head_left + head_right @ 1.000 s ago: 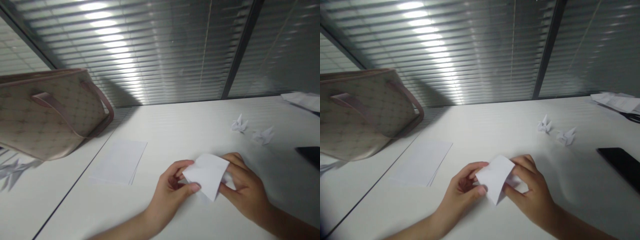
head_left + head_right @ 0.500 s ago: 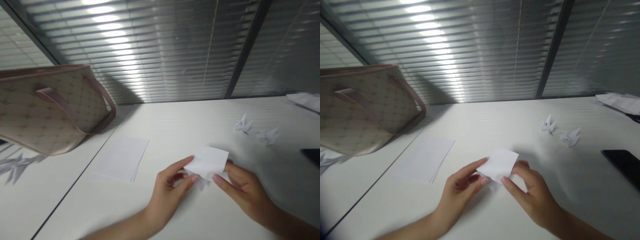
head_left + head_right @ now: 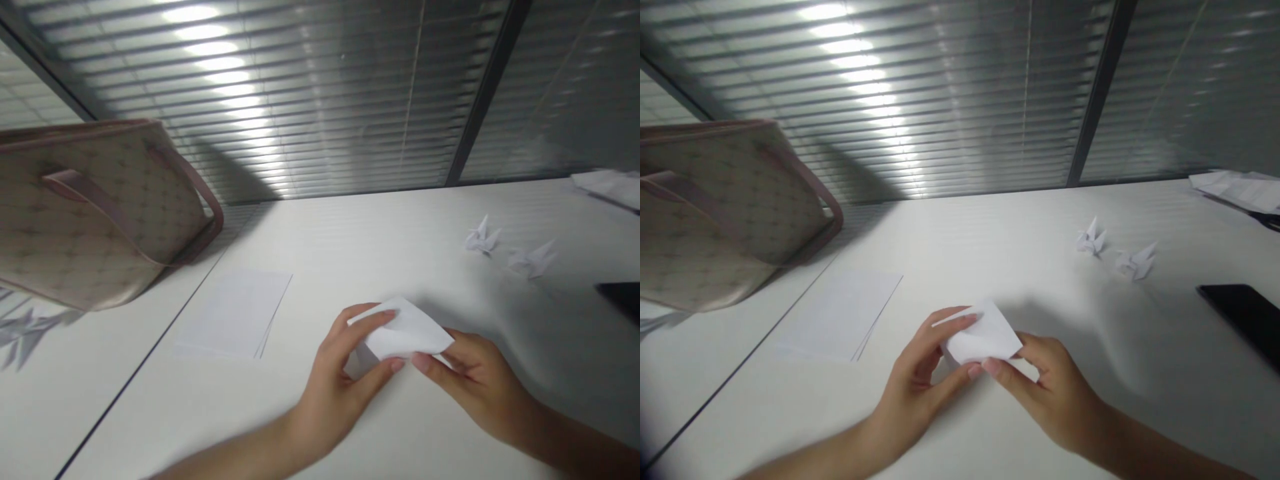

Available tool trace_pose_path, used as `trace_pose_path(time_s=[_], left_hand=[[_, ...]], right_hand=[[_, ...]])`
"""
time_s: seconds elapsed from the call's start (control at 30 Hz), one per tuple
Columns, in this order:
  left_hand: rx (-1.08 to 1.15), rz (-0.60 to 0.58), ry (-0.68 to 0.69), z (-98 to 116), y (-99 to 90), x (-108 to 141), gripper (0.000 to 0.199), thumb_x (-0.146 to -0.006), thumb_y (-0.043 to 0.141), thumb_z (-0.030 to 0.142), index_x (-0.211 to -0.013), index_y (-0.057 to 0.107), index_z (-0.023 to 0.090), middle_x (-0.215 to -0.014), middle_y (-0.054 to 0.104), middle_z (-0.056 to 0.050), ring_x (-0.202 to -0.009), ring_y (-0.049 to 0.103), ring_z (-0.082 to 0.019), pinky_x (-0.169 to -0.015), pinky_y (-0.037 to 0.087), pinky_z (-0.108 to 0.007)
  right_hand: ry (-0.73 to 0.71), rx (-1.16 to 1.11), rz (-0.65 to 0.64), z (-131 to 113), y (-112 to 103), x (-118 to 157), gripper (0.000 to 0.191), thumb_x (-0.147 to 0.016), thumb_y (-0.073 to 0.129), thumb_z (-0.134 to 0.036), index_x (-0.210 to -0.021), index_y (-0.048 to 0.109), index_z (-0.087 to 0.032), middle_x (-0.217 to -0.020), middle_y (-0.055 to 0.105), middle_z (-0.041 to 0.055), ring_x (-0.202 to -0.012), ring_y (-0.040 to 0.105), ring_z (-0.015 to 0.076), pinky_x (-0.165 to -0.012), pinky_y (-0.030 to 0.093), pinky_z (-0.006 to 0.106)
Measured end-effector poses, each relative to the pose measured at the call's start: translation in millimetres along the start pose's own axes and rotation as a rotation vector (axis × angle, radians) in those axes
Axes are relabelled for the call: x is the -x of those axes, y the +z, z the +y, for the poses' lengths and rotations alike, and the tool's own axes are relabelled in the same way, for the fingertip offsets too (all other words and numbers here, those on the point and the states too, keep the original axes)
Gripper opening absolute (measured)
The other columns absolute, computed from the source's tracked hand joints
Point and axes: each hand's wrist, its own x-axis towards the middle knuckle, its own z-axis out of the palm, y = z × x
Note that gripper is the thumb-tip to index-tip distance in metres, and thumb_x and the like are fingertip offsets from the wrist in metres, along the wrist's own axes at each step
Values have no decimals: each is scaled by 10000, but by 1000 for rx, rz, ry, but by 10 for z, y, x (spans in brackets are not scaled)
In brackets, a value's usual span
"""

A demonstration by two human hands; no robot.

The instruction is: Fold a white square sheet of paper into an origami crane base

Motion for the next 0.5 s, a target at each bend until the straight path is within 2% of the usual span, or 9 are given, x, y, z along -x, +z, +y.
trace_pose_path(time_s=[0.13,0.23,0.3,0.4,0.5], left_hand=[[-160,-13,44,25,-32,15,440,-875,619,175,-1262,553,374,-1397,340,-30,-1161,477,-192,-964,415,-300],[-232,-6,76,37,-61,14,458,-875,604,156,-1280,544,360,-1406,314,-30,-1160,464,-189,-981,401,-298],[-247,-9,83,42,-75,10,466,-875,596,151,-1294,535,346,-1403,315,-37,-1156,464,-190,-966,414,-293],[-245,-32,91,47,-89,6,469,-876,583,142,-1304,530,327,-1397,311,-47,-1093,500,-173,-932,440,-287],[-265,-51,120,52,-105,-9,472,-866,574,116,-1297,542,304,-1392,320,-54,-1152,467,-190,-960,429,-295]], right_hand=[[-18,-23,56,49,-6,15,67,-857,615,-247,-904,654,-273,-868,727,-21,-798,694,143,-744,556,211],[-31,-44,240,82,-22,30,195,-817,663,-216,-978,590,-297,-871,696,-29,-771,690,140,-708,575,226],[-95,43,312,85,-50,27,241,-798,682,-199,-1002,591,-292,-916,688,-13,-777,687,140,-702,579,224],[-234,255,253,59,-110,0,195,-803,678,-173,-964,650,-280,-889,696,-9,-761,680,121,-684,559,182],[-297,353,222,35,-153,-30,183,-808,676,-158,-956,672,-265,-838,700,-15,-714,668,99,-667,544,152]])
